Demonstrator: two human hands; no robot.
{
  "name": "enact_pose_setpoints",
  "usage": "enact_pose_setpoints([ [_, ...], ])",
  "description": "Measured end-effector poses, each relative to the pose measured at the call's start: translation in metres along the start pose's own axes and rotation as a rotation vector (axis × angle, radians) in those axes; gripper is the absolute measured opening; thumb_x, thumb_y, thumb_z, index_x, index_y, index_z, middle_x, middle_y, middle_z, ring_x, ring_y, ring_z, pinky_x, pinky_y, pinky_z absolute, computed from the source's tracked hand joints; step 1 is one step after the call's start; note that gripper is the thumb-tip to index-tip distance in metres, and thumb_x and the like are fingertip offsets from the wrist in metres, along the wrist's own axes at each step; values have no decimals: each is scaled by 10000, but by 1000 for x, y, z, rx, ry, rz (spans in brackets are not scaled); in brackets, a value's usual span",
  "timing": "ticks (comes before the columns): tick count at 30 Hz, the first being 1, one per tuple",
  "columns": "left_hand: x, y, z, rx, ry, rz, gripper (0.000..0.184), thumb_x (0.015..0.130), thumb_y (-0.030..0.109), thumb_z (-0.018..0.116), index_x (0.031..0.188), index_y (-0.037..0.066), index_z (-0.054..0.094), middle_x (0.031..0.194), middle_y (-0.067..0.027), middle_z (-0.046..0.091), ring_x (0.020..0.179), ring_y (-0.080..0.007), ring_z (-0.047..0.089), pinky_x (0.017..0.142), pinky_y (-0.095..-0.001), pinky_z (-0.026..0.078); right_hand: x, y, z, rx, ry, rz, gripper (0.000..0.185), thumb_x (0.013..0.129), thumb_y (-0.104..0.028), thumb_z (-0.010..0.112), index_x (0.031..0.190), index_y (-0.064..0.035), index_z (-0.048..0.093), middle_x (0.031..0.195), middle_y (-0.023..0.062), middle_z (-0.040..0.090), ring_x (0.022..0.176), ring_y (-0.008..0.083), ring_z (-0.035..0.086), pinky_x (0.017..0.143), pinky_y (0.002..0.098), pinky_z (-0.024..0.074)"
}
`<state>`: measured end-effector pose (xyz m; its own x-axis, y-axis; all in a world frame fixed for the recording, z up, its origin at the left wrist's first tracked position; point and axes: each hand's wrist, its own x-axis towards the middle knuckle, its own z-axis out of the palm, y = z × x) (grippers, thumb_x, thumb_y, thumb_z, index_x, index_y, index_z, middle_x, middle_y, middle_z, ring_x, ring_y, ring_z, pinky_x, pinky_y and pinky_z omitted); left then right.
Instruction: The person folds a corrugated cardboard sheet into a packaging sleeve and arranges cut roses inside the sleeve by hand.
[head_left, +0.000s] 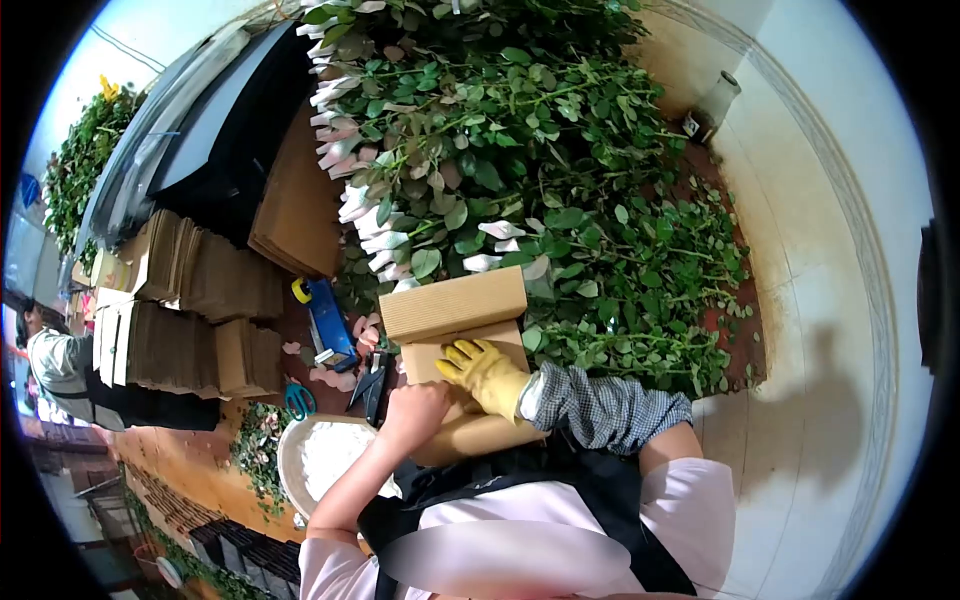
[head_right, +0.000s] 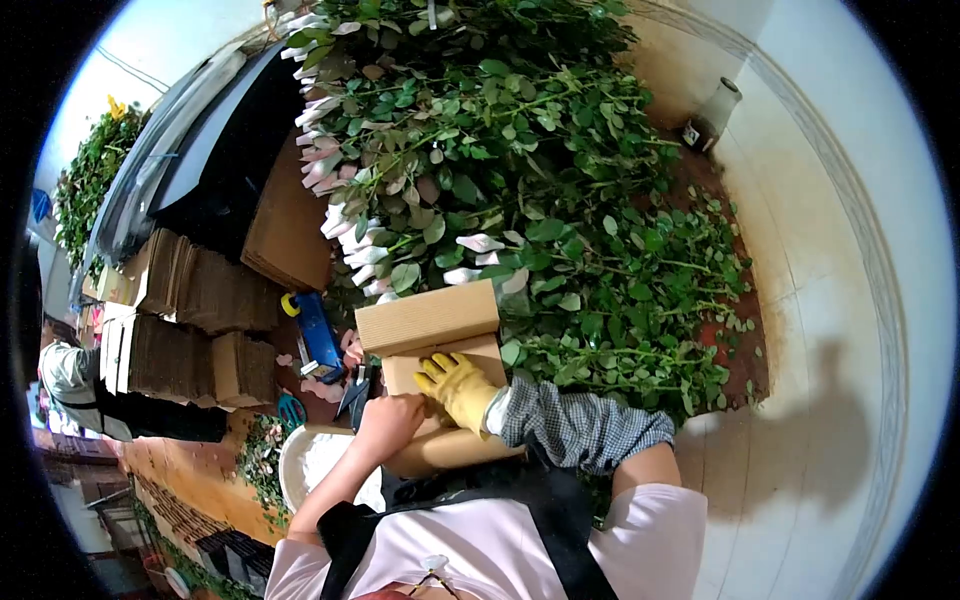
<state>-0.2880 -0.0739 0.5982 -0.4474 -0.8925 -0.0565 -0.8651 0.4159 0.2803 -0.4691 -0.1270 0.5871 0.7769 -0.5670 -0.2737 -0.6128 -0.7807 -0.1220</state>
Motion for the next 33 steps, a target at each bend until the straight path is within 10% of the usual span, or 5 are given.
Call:
enact_pose_setpoints([
  [7,-5,-6,7,-26,-126,-83,241,938,380,605,989,188,740,689,-99,686,617,-313,692,552,-435,559,-1,57,-139,1335,155,-609,530,1005,-331,585,1467,-98,475,1489,138,502,1382,236,468,1167,399,359],
  [11,-5,-2,0,-86,-123,-142,236,952,355,587,959,183,748,677,-128,689,625,-327,693,563,-447,562,63,160,-218,62,901,7,394,902,-99,657,1292,-69,609,1411,118,573,1322,288,517,1140,439,392],
  [13,-4,-4,1,-99,-92,-112,232,951,347,586,947,181,748,670,-131,685,621,-330,692,566,-449,563,97,223,-217,-697,642,555,412,903,-112,630,1311,-168,598,1475,110,516,1368,285,475,1187,430,306],
  [24,-3,-5,2,-71,-103,-49,238,957,314,552,934,135,706,688,-159,687,645,-349,695,578,-468,559,81,263,-182,-387,511,380,176,876,-58,568,987,-142,676,769,66,649,833,233,666,1024,395,462],
  [33,-6,-4,6,-103,-8,-54,219,915,262,587,832,89,693,686,-162,687,644,-358,700,584,-474,573,0,193,-200,-632,898,281,121,905,-101,587,901,-135,704,761,36,645,818,209,654,963,379,495],
])
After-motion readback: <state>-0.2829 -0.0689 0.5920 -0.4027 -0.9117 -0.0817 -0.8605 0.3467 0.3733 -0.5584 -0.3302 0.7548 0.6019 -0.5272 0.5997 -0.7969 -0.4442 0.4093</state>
